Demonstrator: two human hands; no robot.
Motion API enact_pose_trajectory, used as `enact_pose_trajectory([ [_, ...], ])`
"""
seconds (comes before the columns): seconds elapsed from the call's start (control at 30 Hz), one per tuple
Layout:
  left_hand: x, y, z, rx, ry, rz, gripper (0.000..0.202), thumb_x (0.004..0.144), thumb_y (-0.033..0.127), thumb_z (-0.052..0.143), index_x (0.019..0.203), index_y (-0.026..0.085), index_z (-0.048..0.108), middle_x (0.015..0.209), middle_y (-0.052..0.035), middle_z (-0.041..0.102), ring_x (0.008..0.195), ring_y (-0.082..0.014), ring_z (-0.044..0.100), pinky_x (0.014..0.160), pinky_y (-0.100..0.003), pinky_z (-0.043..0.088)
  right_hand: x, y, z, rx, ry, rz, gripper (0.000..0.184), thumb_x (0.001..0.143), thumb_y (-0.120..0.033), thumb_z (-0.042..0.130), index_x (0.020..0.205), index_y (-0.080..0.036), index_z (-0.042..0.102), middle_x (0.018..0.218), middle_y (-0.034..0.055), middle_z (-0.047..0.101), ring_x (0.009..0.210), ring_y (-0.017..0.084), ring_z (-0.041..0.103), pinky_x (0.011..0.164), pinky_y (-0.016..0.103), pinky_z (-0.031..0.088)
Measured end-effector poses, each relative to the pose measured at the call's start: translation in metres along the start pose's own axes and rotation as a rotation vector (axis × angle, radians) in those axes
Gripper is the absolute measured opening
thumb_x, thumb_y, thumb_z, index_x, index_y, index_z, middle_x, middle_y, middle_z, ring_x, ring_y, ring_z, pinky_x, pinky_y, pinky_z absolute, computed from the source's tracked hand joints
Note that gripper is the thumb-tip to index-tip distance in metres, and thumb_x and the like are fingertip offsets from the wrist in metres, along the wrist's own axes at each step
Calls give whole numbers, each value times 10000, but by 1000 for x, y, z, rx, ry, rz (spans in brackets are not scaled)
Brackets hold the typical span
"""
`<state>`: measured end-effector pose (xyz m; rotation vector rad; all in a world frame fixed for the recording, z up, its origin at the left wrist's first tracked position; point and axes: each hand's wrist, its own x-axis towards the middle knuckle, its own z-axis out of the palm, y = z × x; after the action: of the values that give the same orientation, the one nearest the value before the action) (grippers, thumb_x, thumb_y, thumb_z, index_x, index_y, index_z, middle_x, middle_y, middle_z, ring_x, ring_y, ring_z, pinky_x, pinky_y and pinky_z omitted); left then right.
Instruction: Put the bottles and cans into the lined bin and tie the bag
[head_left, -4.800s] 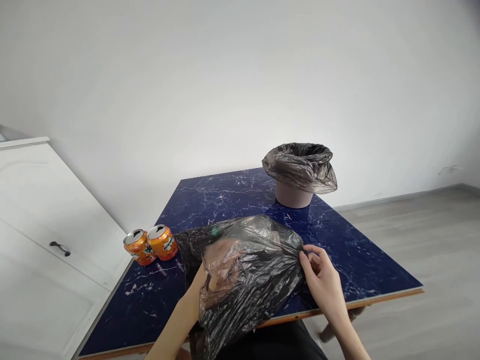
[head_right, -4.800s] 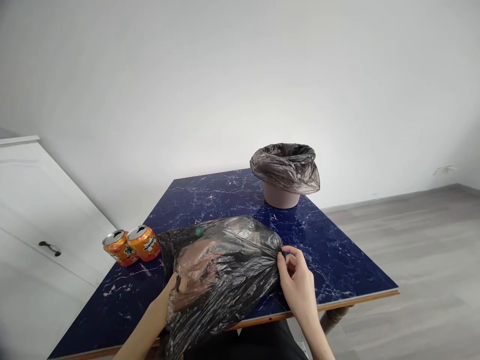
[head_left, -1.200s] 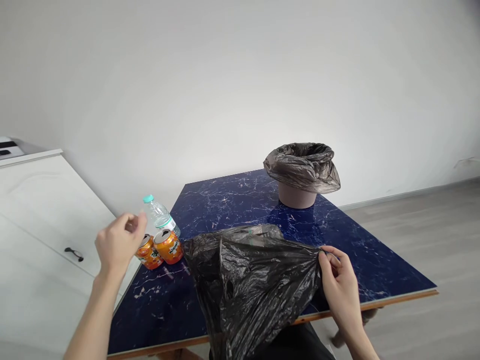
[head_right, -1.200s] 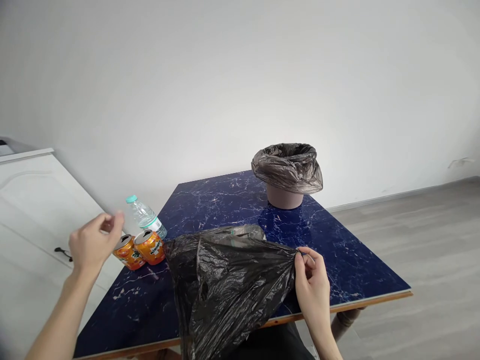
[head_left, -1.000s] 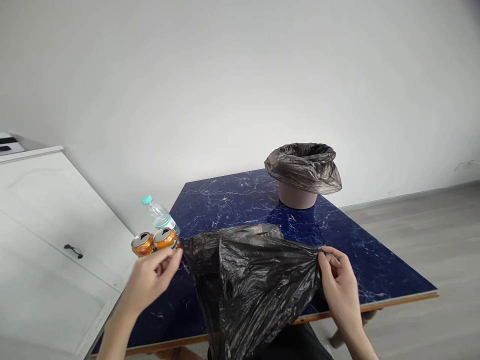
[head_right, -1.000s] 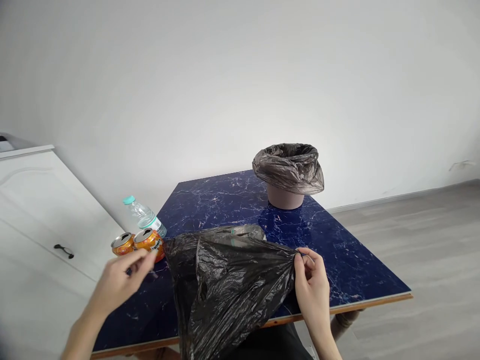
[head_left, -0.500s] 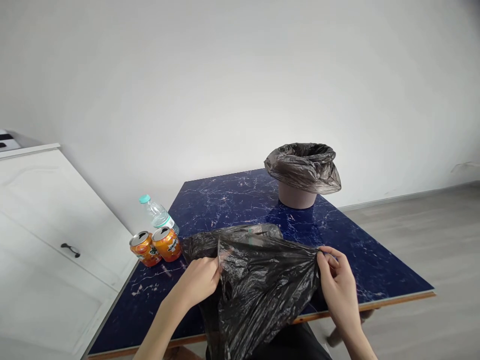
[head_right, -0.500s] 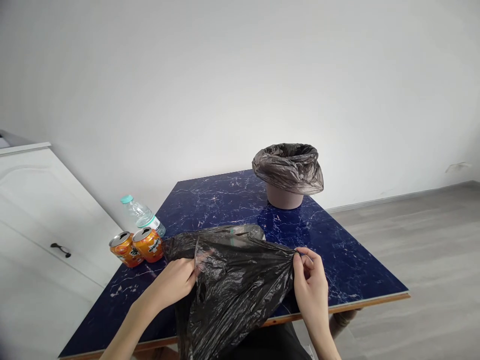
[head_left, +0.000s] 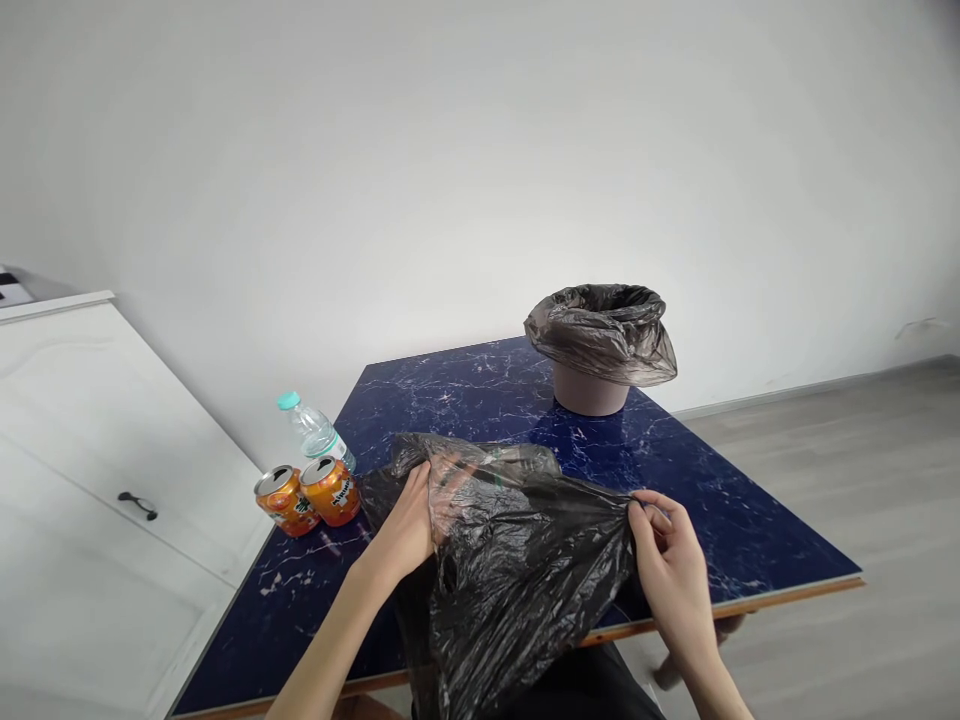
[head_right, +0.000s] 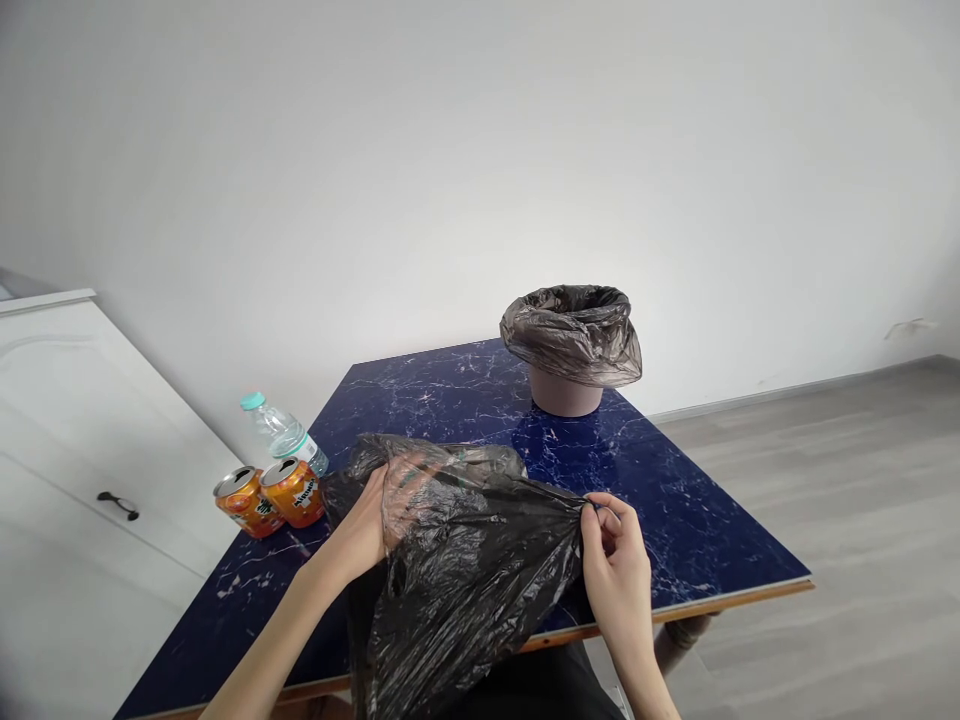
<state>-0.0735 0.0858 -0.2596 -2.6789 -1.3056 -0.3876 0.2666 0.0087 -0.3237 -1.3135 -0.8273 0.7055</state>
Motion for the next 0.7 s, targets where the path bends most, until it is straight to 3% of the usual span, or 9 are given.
enact_pose_trajectory([
  [0.27, 27, -18, 29, 19, 16, -72, 750, 1064, 664, 475, 1683, 256, 370, 1691, -175, 444, 1547, -429, 378, 1247, -600, 282, -2, -8, 0, -20, -4, 37, 614, 893, -779, 655, 1185, -240, 623, 722, -45, 509, 675, 184, 523, 645, 316, 432],
  [0.4, 36, -24, 38, 35, 52, -115, 711, 1051, 647, 503, 1621, 222, 468, 1634, -188, 506, 1506, -435, 409, 1221, -587, 294, -2, -8, 0, -10, -3, 27, 611, 895, -768, 660, 1189, -234, 620, 718, -50, 492, 669, 179, 515, 646, 312, 432],
  [0.5, 41, -26, 35, 44, 77, -125, 624, 1035, 593, 563, 1534, 217, 573, 1562, -181, 583, 1463, -431, 460, 1207, -582, 322, -2, -8, 0, 3, 5, 21, 610, 893, -763, 662, 1183, -228, 616, 715, -50, 495, 662, 176, 509, 641, 311, 432],
  [0.7, 38, -22, 7, 77, 80, -103, 522, 989, 513, 665, 1385, 174, 691, 1384, -207, 700, 1357, -423, 570, 1202, -586, 349, -3, -11, 0, -5, 45, 15, 585, 899, -742, 661, 1183, -232, 610, 719, -54, 487, 662, 170, 483, 632, 306, 402],
])
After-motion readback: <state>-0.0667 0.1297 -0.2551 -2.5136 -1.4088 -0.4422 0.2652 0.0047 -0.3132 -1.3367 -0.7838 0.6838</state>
